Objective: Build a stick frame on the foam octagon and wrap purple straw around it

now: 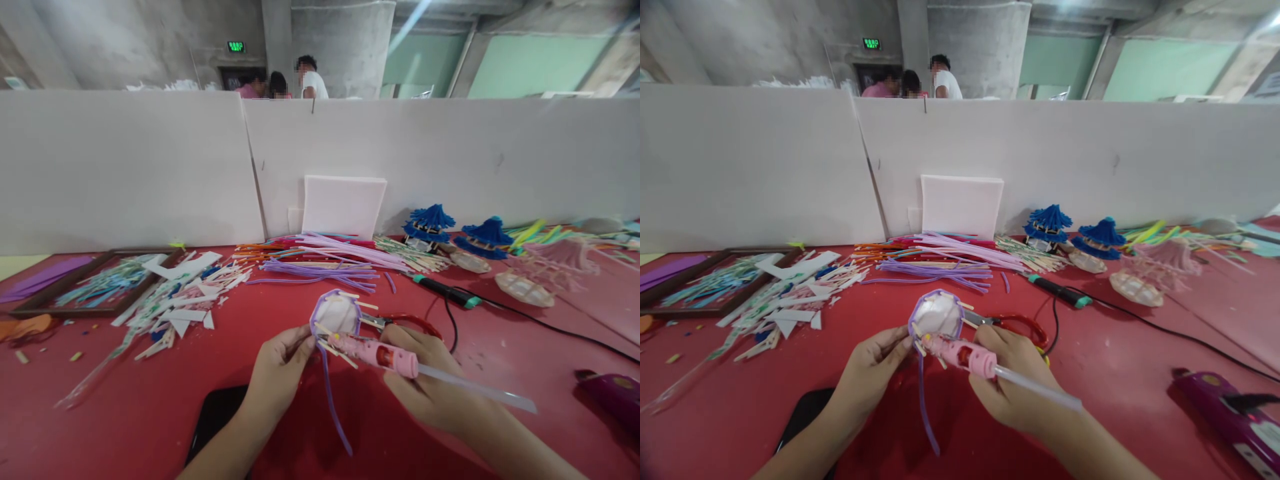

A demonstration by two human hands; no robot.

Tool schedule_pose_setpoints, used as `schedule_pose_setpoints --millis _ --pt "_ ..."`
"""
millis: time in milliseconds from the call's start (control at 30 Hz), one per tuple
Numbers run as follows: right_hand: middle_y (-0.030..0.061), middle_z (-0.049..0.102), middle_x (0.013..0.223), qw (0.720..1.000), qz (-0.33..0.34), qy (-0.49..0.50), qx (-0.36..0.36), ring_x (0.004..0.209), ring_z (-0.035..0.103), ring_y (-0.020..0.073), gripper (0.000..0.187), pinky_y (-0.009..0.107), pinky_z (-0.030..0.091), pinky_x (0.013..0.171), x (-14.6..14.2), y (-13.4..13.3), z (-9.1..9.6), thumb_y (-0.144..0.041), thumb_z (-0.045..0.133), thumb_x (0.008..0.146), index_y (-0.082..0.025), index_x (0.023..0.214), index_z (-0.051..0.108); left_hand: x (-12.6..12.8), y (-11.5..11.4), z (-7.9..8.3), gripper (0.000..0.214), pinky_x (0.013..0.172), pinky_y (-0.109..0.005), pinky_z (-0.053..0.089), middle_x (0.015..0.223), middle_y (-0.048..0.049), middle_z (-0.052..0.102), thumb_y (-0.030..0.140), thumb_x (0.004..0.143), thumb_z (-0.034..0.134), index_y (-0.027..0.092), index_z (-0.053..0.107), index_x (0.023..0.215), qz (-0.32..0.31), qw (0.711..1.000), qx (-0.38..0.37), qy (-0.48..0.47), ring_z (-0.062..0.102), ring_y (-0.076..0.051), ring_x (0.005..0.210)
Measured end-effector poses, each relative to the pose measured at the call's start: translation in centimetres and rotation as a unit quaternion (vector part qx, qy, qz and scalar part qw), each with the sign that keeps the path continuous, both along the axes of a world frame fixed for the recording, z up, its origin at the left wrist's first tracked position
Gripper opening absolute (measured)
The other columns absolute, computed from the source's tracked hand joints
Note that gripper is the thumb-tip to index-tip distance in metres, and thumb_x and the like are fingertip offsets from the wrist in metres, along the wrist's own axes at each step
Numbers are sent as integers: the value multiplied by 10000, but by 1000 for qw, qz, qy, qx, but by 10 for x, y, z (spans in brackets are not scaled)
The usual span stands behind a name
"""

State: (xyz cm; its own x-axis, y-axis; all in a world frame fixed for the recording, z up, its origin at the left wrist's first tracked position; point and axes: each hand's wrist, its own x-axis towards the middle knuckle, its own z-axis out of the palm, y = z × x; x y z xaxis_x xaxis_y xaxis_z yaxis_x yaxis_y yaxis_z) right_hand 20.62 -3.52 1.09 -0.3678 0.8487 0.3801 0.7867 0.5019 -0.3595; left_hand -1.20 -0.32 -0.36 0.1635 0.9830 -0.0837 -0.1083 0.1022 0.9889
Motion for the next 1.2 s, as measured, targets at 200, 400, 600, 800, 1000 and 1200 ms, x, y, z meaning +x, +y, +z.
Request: schedule_pose_setpoints --millis 200,400,600,800,1000,1200 --pt "-10 476 606 1000 -2 -1 3 514 451 145 128 255 252 478 0 0 -1 -160 392 746 -232 684 305 0 0 0 270 814 -293 506 970 -83 748 312 753 668 195 729 989 -25 1000 13 8 678 -222 877" --pt "-16 464 597 1000 -6 1 3 503 437 133 129 248 252 476 0 -1 1 -157 390 744 -227 671 310 -1 0 -2 290 801 -282 509 987 -74 745 315 765 653 200 716 1024 -26 999 17 29 675 -217 884" --pt "-23 470 585 1000 -22 11 10 491 434 124 133 240 251 465 -1 -1 1 -156 412 733 -224 655 327 -3 0 -6 352 772 -278 509 1010 -70 739 369 781 632 191 687 1080 -38 998 11 52 665 -214 889" --pt "15 583 659 998 16 46 48 582 537 153 83 243 352 508 -3 1 4 -144 427 736 -204 735 485 -3 0 -4 351 754 -268 511 1001 -69 741 372 778 635 190 685 1074 -41 998 9 51 669 -195 847" --pt "57 659 741 995 19 70 65 642 608 180 180 258 450 558 -2 2 4 -166 484 717 -178 871 576 -2 -2 -4 346 783 -285 511 1017 -76 736 376 768 646 181 686 1051 -45 999 -3 27 670 -203 880" --pt "20 607 611 995 11 60 85 515 547 141 92 222 388 466 -6 2 6 -149 458 714 -186 757 531 -1 0 -3 322 774 -277 505 1014 -76 736 347 780 631 172 682 1046 -45 997 10 54 670 -198 873"
